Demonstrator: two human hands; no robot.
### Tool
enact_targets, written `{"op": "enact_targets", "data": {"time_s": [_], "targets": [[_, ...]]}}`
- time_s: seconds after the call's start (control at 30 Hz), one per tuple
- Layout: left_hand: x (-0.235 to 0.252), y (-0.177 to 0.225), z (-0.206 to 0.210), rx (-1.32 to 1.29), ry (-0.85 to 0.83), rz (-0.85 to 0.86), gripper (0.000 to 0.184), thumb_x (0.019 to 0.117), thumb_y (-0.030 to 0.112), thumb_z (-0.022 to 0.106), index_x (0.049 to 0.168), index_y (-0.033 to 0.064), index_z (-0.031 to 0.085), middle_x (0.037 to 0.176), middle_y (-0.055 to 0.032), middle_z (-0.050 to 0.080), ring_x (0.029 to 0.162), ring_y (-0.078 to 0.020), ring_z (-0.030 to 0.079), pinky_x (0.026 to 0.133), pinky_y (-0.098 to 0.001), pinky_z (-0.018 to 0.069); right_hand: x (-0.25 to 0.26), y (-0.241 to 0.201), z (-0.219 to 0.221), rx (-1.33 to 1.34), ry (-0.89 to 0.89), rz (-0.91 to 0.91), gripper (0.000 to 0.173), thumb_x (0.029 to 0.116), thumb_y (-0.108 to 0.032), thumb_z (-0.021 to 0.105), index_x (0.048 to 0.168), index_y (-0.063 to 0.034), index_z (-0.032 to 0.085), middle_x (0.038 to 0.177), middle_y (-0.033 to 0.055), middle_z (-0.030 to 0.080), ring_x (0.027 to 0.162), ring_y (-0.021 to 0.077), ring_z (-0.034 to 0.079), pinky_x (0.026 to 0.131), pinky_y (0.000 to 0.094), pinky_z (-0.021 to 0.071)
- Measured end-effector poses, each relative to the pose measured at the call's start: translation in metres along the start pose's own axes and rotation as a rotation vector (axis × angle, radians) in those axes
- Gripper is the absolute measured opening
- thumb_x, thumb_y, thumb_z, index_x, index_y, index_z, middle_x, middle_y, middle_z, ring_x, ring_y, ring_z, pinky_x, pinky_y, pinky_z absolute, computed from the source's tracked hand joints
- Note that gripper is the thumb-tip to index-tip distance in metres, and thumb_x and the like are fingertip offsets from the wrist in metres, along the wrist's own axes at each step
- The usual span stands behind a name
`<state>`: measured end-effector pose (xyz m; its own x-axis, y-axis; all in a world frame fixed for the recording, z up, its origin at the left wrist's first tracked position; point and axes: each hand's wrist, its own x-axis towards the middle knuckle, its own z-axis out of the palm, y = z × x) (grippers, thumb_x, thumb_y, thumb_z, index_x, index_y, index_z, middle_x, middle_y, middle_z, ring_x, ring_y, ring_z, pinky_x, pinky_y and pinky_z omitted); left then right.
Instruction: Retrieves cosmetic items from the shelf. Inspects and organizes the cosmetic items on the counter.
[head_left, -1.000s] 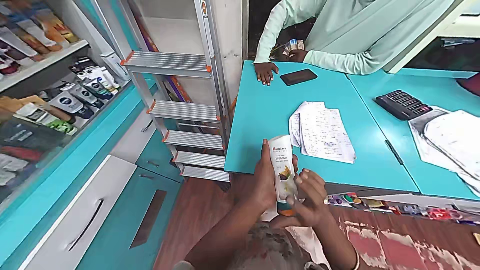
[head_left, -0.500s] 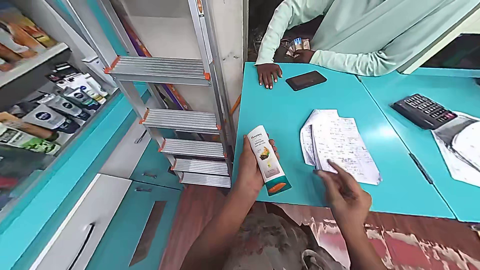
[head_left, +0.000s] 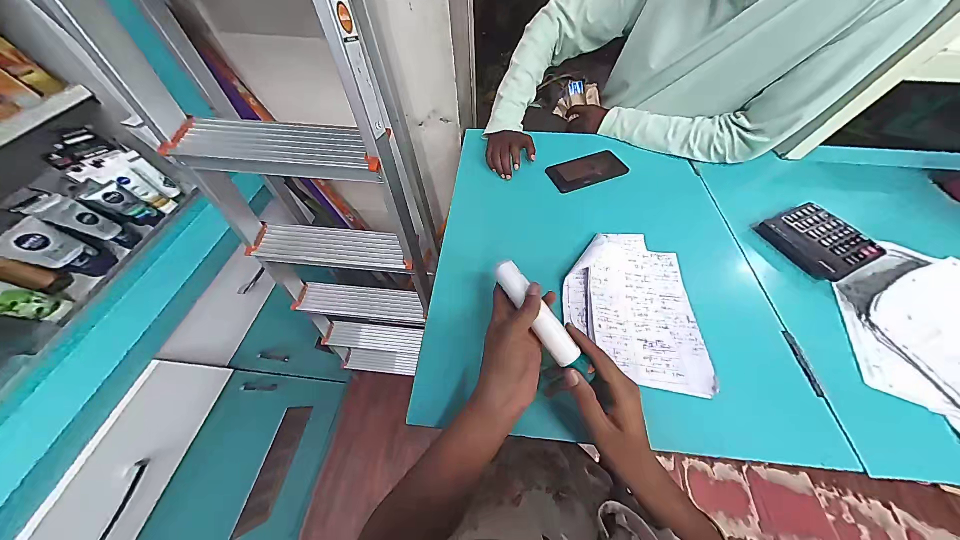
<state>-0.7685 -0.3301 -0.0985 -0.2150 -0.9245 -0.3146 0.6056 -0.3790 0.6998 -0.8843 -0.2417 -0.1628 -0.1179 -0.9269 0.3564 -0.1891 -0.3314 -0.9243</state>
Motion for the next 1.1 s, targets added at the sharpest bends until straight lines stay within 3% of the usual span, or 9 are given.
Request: {"op": "enact_targets", "data": {"time_s": [0.1, 0.23, 0.33, 0.43, 0.53, 0.6, 0.7, 0.8, 1.1], "targets": [[-0.006, -0.009, -0.002, 0.128, -0.187, 0.061, 0.052, 0.1011, 0.006, 0.057, 0.145, -0.0037, 0.031, 0.113, -0.0142, 0.067, 0.100, -0.0206, 0.071, 0.088, -0.0352, 0.0610, -0.004, -0.005, -0.008, 0.401, -0.031, 0.150, 0.052, 0.1102, -0.045, 0.036, 0.148, -0.0103, 0.044, 0.104, 0.0062, 0.075, 0.070, 0.0172, 0.074, 0.062, 0.0322, 0.0654], [-0.016, -0.010, -0.001, 0.197, -0.260, 0.092, 0.048, 0.1007, 0.006, 0.059, 0.140, -0.0005, 0.032, 0.110, -0.0126, 0.070, 0.101, -0.0210, 0.072, 0.087, -0.0346, 0.0614, -0.008, -0.007, -0.013, 0.671, -0.096, 0.220, 0.050, 0.1086, -0.049, 0.037, 0.149, -0.0198, 0.044, 0.111, 0.0081, 0.073, 0.072, 0.0171, 0.074, 0.062, 0.0293, 0.0637], [-0.019, -0.008, -0.005, 0.229, -0.326, 0.066, 0.053, 0.1025, 0.007, 0.055, 0.145, 0.0018, 0.024, 0.114, -0.0116, 0.066, 0.103, -0.0198, 0.070, 0.089, -0.0339, 0.0602, -0.012, -0.006, -0.011, 0.737, -0.128, 0.244, 0.052, 0.1075, -0.052, 0.038, 0.148, -0.0197, 0.044, 0.108, 0.0113, 0.073, 0.071, 0.0190, 0.073, 0.060, 0.0300, 0.0630], [-0.017, -0.004, -0.013, 0.220, -0.436, 0.086, 0.050, 0.1078, 0.012, 0.041, 0.150, -0.0002, 0.016, 0.117, -0.0103, 0.063, 0.108, -0.0179, 0.068, 0.098, -0.0364, 0.0567, -0.013, -0.012, -0.010, 0.724, -0.159, 0.253, 0.055, 0.1066, -0.053, 0.037, 0.150, -0.0186, 0.042, 0.108, 0.0102, 0.073, 0.072, 0.0175, 0.073, 0.061, 0.0282, 0.0630], [-0.019, 0.000, -0.018, 0.239, -0.421, 0.092, 0.054, 0.1119, 0.029, 0.024, 0.155, -0.0015, 0.012, 0.121, -0.0108, 0.061, 0.112, -0.0173, 0.065, 0.101, -0.0365, 0.0545, -0.014, -0.014, -0.007, 0.715, -0.238, 0.241, 0.054, 0.1070, -0.053, 0.035, 0.151, -0.0223, 0.039, 0.109, 0.0089, 0.074, 0.074, 0.0167, 0.074, 0.063, 0.0273, 0.0627], [-0.021, 0.001, -0.024, 0.237, -0.414, 0.097, 0.059, 0.1110, 0.041, 0.018, 0.152, -0.0022, 0.020, 0.119, -0.0111, 0.061, 0.110, -0.0185, 0.065, 0.098, -0.0361, 0.0552, -0.017, -0.015, -0.002, 0.711, -0.274, 0.234, 0.055, 0.1070, -0.054, 0.034, 0.153, -0.0238, 0.038, 0.110, 0.0084, 0.074, 0.074, 0.0157, 0.073, 0.063, 0.0263, 0.0618], [-0.023, 0.004, -0.026, 0.209, -0.410, 0.107, 0.064, 0.1092, 0.050, 0.016, 0.147, 0.0007, 0.029, 0.114, -0.0098, 0.062, 0.107, -0.0196, 0.066, 0.096, -0.0370, 0.0562, -0.016, -0.015, 0.001, 0.704, -0.308, 0.234, 0.054, 0.1068, -0.055, 0.035, 0.153, -0.0260, 0.039, 0.111, 0.0078, 0.073, 0.073, 0.0130, 0.071, 0.060, 0.0236, 0.0592], [-0.024, 0.007, -0.026, 0.229, -0.412, 0.102, 0.076, 0.1055, 0.062, 0.016, 0.150, 0.0013, 0.025, 0.115, -0.0100, 0.062, 0.107, -0.0199, 0.066, 0.095, -0.0370, 0.0570, -0.016, -0.014, 0.001, 0.712, -0.329, 0.233, 0.055, 0.1072, -0.054, 0.035, 0.153, -0.0239, 0.038, 0.112, 0.0096, 0.072, 0.074, 0.0135, 0.070, 0.059, 0.0231, 0.0580], [-0.020, 0.008, -0.026, 0.239, -0.438, 0.090, 0.081, 0.1008, 0.071, 0.017, 0.142, 0.0033, 0.034, 0.110, -0.0079, 0.064, 0.101, -0.0181, 0.068, 0.088, -0.0340, 0.0592, -0.014, -0.011, 0.001, 0.713, -0.340, 0.237, 0.056, 0.1074, -0.053, 0.037, 0.151, -0.0177, 0.041, 0.115, 0.0117, 0.071, 0.080, 0.0134, 0.070, 0.064, 0.0223, 0.0578]]}}
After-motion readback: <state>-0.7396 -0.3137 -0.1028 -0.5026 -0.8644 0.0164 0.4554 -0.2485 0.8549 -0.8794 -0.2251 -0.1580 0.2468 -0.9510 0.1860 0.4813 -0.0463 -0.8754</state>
